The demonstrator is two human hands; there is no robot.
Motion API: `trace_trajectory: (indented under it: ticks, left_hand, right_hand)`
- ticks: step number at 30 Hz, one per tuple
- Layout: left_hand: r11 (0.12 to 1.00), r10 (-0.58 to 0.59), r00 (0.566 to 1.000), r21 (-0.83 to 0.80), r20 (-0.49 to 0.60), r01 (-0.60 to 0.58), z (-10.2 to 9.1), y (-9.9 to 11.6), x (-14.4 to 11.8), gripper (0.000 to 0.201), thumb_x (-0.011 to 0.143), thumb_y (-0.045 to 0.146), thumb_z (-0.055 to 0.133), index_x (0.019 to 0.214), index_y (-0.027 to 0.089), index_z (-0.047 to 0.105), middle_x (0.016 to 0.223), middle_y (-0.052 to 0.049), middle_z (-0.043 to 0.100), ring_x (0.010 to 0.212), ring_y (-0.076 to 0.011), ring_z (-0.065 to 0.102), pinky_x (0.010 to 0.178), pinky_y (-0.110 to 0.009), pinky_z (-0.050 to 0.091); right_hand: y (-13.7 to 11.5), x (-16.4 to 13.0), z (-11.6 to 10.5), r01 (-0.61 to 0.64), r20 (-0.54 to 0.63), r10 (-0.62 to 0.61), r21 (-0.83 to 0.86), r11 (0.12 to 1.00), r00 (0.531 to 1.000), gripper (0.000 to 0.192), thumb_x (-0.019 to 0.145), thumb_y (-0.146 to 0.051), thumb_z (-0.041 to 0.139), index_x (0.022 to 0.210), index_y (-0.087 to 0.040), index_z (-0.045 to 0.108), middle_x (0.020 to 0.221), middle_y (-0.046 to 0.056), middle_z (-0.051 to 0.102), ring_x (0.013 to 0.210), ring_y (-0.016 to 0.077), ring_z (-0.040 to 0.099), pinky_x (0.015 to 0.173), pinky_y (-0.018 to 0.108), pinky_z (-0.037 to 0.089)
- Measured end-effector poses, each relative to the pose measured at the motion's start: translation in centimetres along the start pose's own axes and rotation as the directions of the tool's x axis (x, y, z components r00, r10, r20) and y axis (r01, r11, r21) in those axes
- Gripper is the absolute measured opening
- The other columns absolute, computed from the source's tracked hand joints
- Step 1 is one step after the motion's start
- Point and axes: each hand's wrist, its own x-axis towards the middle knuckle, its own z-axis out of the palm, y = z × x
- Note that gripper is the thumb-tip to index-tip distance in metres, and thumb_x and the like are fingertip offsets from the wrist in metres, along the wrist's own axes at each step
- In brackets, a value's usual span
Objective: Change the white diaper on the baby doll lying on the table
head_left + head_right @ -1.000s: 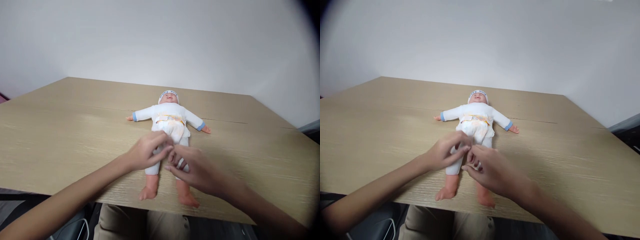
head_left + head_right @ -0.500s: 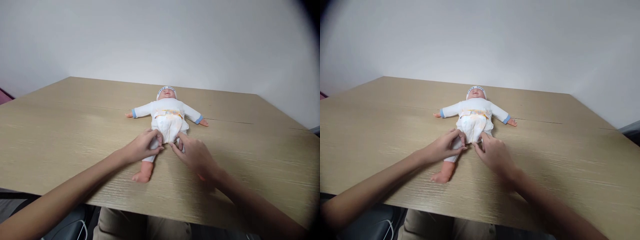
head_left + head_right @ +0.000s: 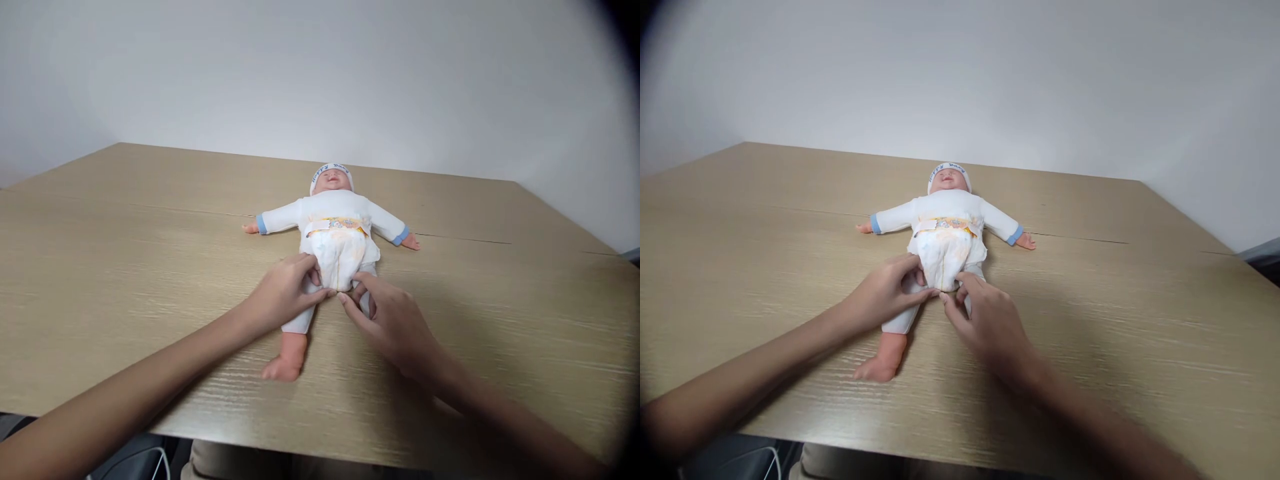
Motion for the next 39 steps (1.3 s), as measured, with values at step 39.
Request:
trace_trajectory:
  ticks: [39]
  left_hand:
    - [0.995, 0.036, 0.985, -0.081, -0.171, -0.05, 1.0, -1.1, -0.6, 0.04, 0.093, 0.046, 0.086, 0.113, 0.02, 0.064, 0.099, -0.002, 0.063, 0.089, -0.0157, 0.054, 0.078, -0.03, 0.041]
  right_hand:
    - [0.0, 0.2, -0.7, -0.159, 0.088, 0.149, 0.12, 0.98, 0.985, 0.035, 0.1, -0.053, 0.066, 0.114, -0.02, 0.067, 0.075, 0.0, 0.06, 0.066, 0.0134, 0.052, 0.067, 0.027, 0.033]
